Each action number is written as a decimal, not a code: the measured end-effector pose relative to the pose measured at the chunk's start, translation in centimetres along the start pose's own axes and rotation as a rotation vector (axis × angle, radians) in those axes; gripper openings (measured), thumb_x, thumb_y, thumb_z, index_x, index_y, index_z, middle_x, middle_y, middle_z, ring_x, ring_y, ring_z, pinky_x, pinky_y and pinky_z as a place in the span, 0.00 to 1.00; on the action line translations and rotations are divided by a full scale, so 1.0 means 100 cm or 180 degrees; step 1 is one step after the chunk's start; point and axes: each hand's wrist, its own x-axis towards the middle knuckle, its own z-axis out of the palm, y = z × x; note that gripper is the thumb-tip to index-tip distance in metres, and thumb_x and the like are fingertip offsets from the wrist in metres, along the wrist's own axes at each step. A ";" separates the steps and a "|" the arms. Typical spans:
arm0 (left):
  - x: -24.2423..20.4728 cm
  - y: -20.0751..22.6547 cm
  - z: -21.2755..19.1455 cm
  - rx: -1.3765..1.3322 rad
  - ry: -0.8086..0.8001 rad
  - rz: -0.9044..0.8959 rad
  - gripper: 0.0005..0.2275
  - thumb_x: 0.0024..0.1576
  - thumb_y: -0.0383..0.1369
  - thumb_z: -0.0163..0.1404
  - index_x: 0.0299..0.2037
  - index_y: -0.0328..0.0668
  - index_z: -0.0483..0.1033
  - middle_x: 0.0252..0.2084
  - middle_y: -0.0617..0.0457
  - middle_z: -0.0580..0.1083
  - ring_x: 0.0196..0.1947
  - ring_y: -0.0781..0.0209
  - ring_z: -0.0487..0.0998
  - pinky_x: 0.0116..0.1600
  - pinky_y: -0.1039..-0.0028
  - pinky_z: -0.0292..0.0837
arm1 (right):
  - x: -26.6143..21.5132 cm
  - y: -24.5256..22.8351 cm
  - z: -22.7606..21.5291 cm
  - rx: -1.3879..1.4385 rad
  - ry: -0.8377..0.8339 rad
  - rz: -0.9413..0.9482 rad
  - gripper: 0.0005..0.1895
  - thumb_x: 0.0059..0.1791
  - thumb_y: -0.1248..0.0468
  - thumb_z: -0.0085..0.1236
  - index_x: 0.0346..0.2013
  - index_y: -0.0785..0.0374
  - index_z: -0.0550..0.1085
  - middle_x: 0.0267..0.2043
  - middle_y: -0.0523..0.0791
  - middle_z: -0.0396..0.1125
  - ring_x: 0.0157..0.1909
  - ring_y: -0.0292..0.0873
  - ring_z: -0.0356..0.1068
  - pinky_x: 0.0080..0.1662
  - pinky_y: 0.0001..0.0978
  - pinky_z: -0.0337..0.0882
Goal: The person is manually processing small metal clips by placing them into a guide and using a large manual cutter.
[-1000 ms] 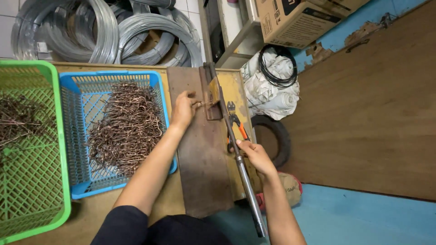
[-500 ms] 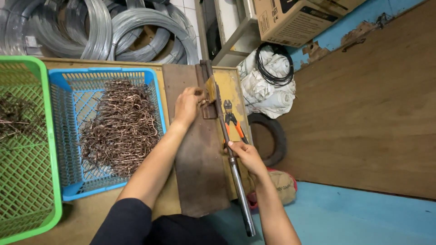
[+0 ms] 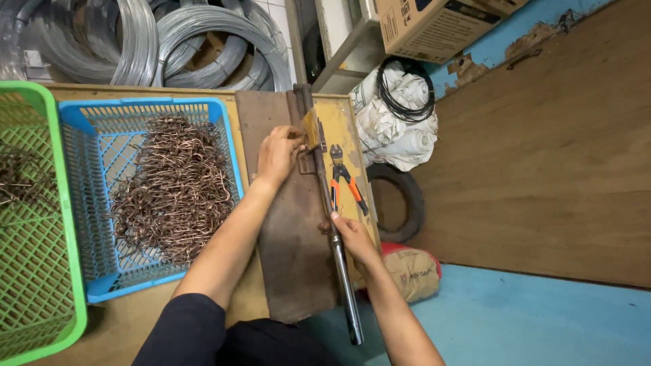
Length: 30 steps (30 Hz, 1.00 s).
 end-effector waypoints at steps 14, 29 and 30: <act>0.001 -0.008 0.001 0.0017 0.0019 -0.0071 0.05 0.56 0.41 0.58 0.38 0.57 0.85 0.56 0.60 0.73 0.65 0.53 0.68 0.55 0.61 0.73 | -0.017 -0.044 0.047 -0.0257 0.0026 0.0878 0.46 0.52 0.26 0.29 0.24 0.66 0.70 0.17 0.41 0.50 0.14 0.38 0.52 0.17 0.29 0.55; 0.008 0.083 -0.086 -0.0027 -0.0316 -0.0480 0.14 0.57 0.28 0.55 0.54 0.39 0.78 0.70 0.48 0.66 0.75 0.44 0.53 0.72 0.44 0.50 | -0.012 -0.040 0.054 -0.1707 0.0662 0.0709 0.51 0.49 0.22 0.21 0.16 0.57 0.80 0.17 0.48 0.70 0.34 0.49 0.76 0.45 0.38 0.75; 0.012 0.099 -0.105 -0.0444 -0.0336 -0.0836 0.19 0.61 0.26 0.50 0.64 0.37 0.71 0.71 0.43 0.63 0.76 0.45 0.52 0.76 0.44 0.43 | -0.011 -0.046 0.055 -0.1816 0.0611 0.0772 0.51 0.47 0.20 0.20 0.15 0.52 0.81 0.16 0.45 0.71 0.34 0.47 0.78 0.46 0.36 0.75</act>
